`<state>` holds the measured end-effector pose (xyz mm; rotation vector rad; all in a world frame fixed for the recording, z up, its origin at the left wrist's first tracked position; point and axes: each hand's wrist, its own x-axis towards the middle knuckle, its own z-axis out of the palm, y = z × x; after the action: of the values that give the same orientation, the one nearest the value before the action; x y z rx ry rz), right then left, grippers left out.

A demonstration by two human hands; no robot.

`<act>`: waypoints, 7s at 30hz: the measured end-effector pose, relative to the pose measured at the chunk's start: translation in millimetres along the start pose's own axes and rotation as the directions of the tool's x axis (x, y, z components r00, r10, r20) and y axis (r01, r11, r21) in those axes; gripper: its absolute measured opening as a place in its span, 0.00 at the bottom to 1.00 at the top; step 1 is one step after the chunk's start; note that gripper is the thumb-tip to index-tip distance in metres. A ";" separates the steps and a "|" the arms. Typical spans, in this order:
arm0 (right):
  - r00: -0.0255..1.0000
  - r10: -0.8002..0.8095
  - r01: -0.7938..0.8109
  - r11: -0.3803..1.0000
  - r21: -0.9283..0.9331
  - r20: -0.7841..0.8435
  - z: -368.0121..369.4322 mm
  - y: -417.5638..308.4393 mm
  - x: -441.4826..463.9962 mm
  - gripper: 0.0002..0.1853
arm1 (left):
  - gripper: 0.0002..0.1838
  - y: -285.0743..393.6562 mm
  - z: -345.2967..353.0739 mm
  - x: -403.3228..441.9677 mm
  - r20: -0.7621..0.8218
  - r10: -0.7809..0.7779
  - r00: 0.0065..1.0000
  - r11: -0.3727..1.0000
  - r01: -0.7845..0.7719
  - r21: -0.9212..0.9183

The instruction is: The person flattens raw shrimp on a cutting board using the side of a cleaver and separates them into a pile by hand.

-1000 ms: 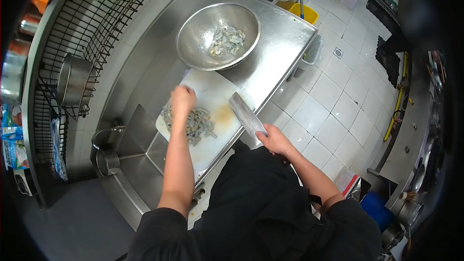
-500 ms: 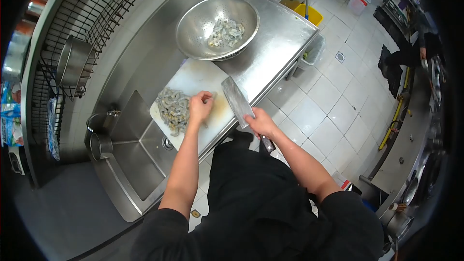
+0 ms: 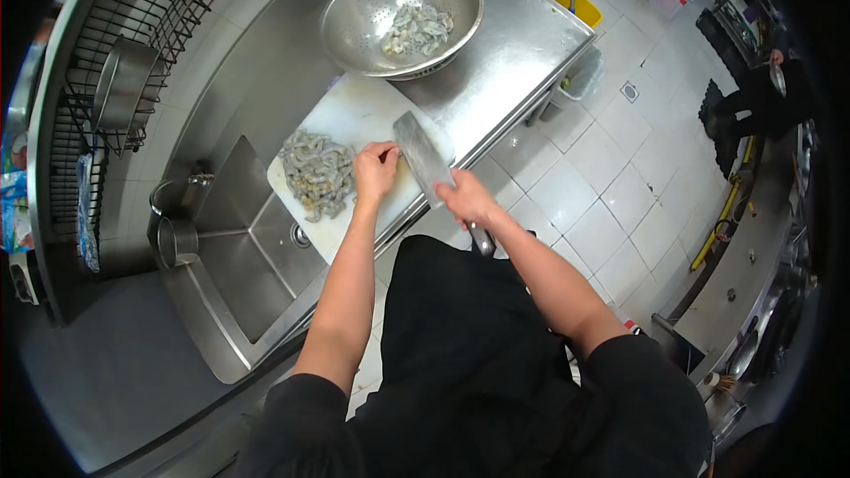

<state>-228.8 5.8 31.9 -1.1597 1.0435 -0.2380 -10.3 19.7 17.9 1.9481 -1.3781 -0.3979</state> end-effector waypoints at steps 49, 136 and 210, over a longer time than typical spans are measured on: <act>0.993 0.035 -0.034 0.999 0.018 -0.114 8.9 -2.1 -29.9 0.14 | 0.08 -5.1 -11.4 72.8 0.457 -0.216 0.863 0.956 0.282 -0.080; 0.990 -0.115 0.093 0.966 -0.242 -0.081 29.1 24.5 -37.9 0.17 | 0.09 -13.2 2.7 -23.3 0.072 -0.340 0.938 0.912 0.347 -0.220; 0.994 -0.109 0.106 0.985 -0.134 -0.014 -3.8 8.5 8.4 0.18 | 0.09 -2.9 8.7 -2.3 0.027 -0.034 0.999 0.996 0.036 -0.077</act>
<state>-230.1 1.7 20.1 -1.3391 1.0285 -0.2693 -14.4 19.1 9.5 1.9122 -1.3271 -0.4872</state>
